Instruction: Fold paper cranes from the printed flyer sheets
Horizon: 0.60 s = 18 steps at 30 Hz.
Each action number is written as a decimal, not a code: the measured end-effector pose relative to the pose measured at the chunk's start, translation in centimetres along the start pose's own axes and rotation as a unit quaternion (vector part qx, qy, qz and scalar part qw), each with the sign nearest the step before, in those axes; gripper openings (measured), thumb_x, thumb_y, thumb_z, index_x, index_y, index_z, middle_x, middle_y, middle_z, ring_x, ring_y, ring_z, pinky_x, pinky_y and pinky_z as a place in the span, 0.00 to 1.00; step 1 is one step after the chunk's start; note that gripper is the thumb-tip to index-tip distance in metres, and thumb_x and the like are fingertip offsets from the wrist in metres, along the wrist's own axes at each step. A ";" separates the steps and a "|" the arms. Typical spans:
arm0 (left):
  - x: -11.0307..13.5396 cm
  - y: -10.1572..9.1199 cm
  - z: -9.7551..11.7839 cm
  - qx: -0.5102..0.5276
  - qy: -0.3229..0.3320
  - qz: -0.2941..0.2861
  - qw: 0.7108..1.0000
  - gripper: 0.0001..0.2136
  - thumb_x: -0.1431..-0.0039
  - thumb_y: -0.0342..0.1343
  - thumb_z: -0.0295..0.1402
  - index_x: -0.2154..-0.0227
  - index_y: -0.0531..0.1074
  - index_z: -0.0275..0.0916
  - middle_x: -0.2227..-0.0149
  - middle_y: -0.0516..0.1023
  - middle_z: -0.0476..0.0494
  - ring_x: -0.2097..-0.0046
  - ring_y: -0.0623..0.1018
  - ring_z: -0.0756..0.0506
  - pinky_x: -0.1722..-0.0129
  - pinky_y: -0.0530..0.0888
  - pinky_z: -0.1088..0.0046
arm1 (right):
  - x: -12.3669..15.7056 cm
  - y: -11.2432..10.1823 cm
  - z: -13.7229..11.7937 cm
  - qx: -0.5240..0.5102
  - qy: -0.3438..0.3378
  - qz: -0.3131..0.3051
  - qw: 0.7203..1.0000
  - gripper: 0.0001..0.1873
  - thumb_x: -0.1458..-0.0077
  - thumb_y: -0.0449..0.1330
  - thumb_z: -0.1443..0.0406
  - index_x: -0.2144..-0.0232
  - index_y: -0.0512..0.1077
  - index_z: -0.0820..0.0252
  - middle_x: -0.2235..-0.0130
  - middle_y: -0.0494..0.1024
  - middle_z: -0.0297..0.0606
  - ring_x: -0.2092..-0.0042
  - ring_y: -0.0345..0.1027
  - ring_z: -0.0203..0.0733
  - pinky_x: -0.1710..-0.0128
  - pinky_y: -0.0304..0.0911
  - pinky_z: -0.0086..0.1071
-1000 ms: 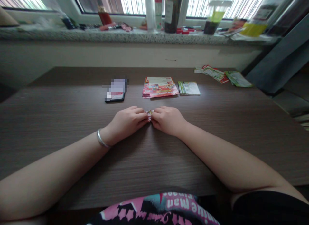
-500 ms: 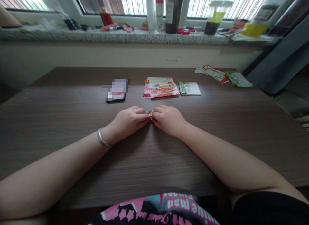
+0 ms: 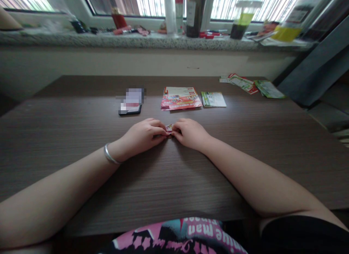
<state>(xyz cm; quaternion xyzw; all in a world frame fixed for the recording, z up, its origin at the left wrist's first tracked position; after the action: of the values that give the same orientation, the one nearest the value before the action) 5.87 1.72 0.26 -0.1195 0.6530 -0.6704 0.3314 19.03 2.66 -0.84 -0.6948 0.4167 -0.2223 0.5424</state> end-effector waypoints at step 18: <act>0.1 -0.8 1.2 -0.049 0.010 -0.066 0.997 0.12 0.37 0.50 0.35 0.57 0.75 0.38 0.61 0.78 0.41 0.59 0.78 0.43 0.58 0.74 0.66 | -0.4 -0.2 1.1 0.004 0.089 -0.028 0.996 0.10 0.44 0.57 0.61 0.74 0.72 0.59 0.69 0.78 0.38 0.67 0.67 0.39 0.69 0.54 0.30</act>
<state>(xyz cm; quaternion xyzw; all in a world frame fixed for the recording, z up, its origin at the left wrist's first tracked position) 6.26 0.68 1.15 -0.1719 0.6791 -0.6590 0.2738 19.68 3.65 -0.98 -0.6811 0.4432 -0.3001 0.4996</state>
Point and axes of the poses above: each hand's wrist, its own x-axis away from the middle knuckle, its own y-axis out of the palm, z = x × y, the point moved 6 cm from there along -x, towards the middle knuckle
